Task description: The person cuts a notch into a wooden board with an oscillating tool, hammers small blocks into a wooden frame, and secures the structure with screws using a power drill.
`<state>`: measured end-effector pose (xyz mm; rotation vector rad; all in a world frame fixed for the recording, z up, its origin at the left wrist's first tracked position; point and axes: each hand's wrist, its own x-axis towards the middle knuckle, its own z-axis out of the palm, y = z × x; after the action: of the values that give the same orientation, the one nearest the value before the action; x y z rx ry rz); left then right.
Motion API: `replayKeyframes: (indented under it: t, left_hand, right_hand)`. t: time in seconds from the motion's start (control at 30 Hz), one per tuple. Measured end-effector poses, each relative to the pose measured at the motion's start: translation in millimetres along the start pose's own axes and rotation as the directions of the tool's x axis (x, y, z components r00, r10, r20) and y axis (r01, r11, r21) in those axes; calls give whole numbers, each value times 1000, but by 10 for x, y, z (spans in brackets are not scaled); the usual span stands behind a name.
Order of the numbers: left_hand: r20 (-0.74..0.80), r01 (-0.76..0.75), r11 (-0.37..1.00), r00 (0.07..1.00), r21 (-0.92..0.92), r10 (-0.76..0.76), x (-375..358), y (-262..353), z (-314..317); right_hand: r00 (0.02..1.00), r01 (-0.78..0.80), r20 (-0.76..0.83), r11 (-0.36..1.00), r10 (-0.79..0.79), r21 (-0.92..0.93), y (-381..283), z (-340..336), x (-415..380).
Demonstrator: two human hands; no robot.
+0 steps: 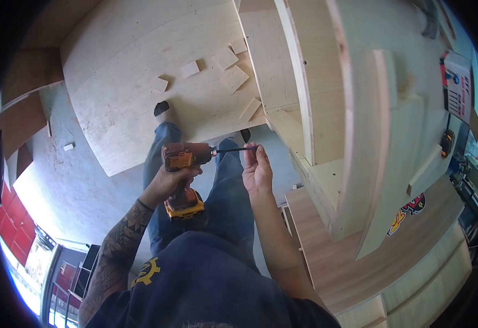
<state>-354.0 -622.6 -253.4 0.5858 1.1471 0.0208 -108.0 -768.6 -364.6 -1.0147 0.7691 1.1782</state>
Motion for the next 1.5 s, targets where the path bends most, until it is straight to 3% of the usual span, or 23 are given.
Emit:
replayKeyframes:
  t: [0.2,0.27,0.43,0.53,0.63,0.67,0.7,0.73,0.77,0.8,0.83,0.87,0.93,1.13,1.5]
  left_hand:
    - [73,62,997,995,54,-66,679,-21,-325]
    - [104,150,979,981,136,-164,919,22,-421]
    - [192,189,982,963,19,-189,1646,-356,-725]
    - [234,190,972,960,-141,-154,2096,-608,-889]
    - [209,154,974,971,-164,-118,2448,-649,-1023]
    - [197,112,978,977,-175,-76,2572,-677,-1065]
    - [196,111,979,978,-172,-77,2712,-682,-1109]
    - [201,113,978,977,-176,-77,2843,-685,-1154]
    - [206,113,985,975,-134,-83,2962,-673,-1196]
    - [205,109,990,975,-86,-89,3076,-683,-1201]
    - [199,122,992,974,-37,-112,3181,-672,-1215]
    - [205,122,992,972,-32,-113,3286,-672,-1212]
    - [201,133,990,970,47,-140,3488,-668,-1190]
    - [252,110,970,954,217,-165,4032,-676,-1020]
    - [286,167,941,924,295,-254,4560,-539,-691]
  right_hand:
    - [998,40,-38,992,-44,-119,57,-257,477]
    - [998,33,-47,990,-40,-135,73,-332,684]
    - [996,18,-90,997,-25,-80,204,-410,1251]
    - [997,-15,-81,979,-1,-203,272,-134,1485]
    - [967,-134,-255,810,-20,-572,63,-7,1846]
    - [966,-133,-259,808,-25,-574,-61,-15,1999]
    - [972,-78,-163,427,-167,-901,-192,10,2138]
    - [971,-28,-11,-66,-241,-997,-308,38,2268]
    - [969,-31,-13,-69,-245,-997,-419,78,2382]
    - [958,-122,98,-690,-271,-714,-532,97,2493]
    - [954,-211,196,-973,-225,-91,-588,134,2559]
    - [953,-217,194,-971,-232,-95,-611,155,2616]
    - [897,-385,-250,-922,-365,-35,-633,170,2714]
    - [888,-421,-218,-907,-406,-28,-545,135,2810]
    - [905,-405,-178,-911,-388,-75,-591,43,2840]
